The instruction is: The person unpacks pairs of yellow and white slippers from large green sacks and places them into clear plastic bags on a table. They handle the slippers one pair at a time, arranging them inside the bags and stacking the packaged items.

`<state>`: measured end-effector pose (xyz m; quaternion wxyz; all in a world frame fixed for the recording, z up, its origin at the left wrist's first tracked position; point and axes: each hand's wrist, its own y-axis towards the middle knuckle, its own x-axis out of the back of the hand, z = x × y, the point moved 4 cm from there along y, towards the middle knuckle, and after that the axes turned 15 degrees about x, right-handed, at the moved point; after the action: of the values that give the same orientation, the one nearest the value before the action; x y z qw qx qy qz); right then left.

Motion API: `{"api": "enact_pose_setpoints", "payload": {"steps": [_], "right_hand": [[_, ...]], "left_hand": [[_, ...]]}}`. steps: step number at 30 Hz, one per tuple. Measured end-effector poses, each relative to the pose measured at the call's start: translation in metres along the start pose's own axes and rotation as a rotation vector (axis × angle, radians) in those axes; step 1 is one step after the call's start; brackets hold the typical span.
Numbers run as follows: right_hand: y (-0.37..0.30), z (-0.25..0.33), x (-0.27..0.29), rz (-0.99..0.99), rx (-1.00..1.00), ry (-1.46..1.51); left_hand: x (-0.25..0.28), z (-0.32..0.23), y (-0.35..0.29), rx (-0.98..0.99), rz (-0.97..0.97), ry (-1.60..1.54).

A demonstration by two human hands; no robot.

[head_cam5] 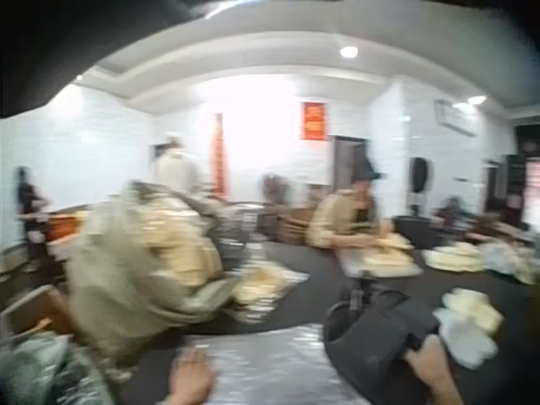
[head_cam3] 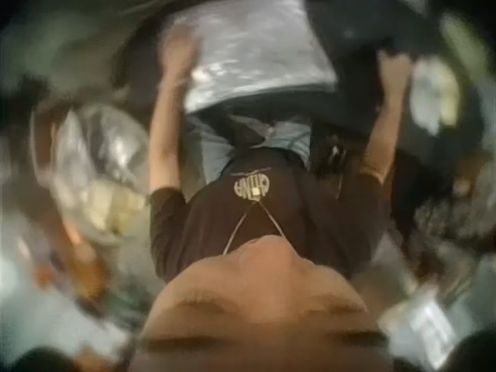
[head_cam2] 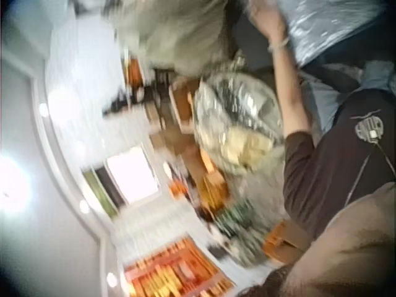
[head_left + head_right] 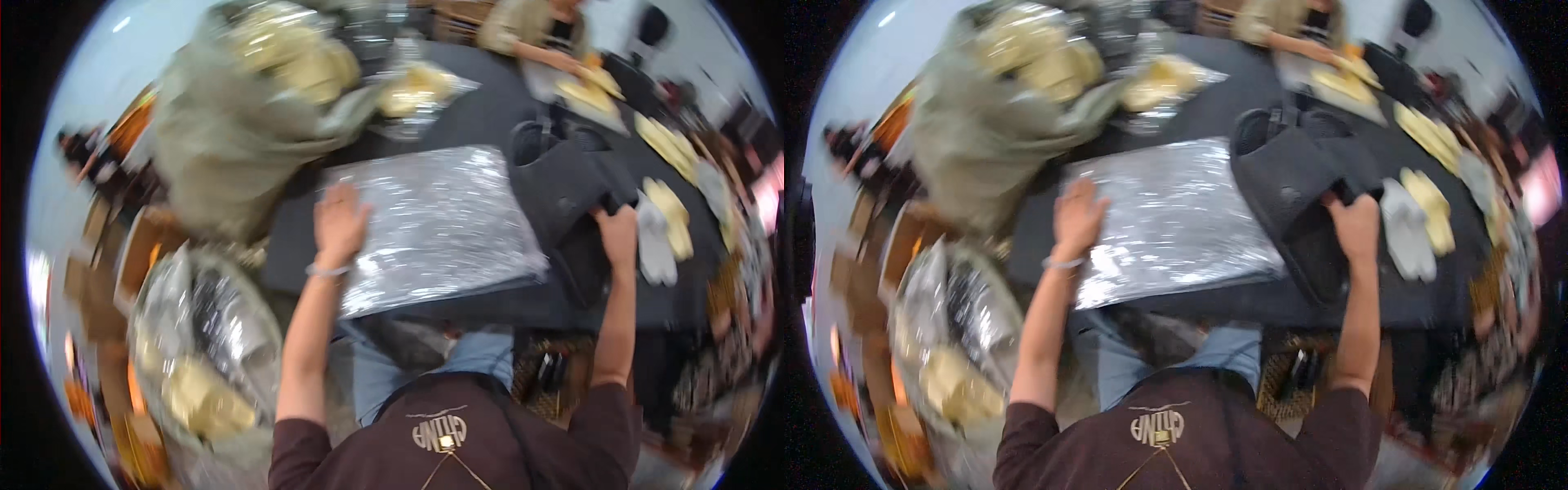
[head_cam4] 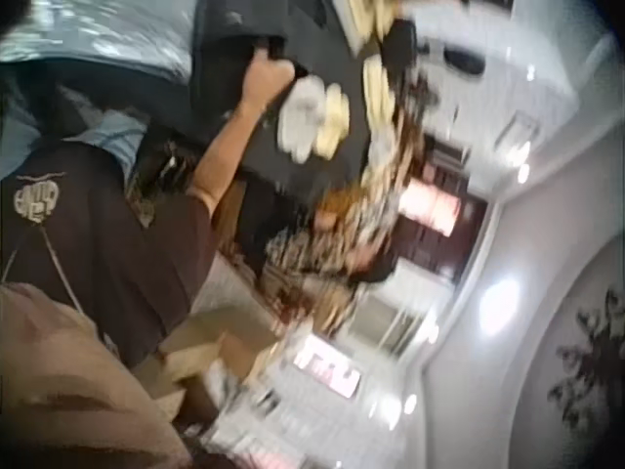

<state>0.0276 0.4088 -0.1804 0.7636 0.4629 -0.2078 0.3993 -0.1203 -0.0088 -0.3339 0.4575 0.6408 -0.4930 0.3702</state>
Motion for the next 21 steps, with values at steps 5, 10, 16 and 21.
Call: {"api": "enact_pose_setpoints", "payload": {"steps": [5,10,16,21], "right_hand": [[-0.097,-0.093,0.069,0.067,-0.085,-0.03],[-0.176,-0.167,0.096,0.128,-0.268,0.118],[-0.123,-0.205,0.068,0.169,-0.335,0.034],[-0.063,-0.342,0.061,0.108,-0.356,-0.632]], "left_hand": [[-0.02,-0.003,0.007,-0.041,-0.006,0.101],[-0.024,-0.009,0.002,-0.006,0.054,0.117],[-0.019,0.004,0.003,0.006,0.03,0.15],[-0.017,-0.004,0.009,-0.004,0.036,0.154]]}}
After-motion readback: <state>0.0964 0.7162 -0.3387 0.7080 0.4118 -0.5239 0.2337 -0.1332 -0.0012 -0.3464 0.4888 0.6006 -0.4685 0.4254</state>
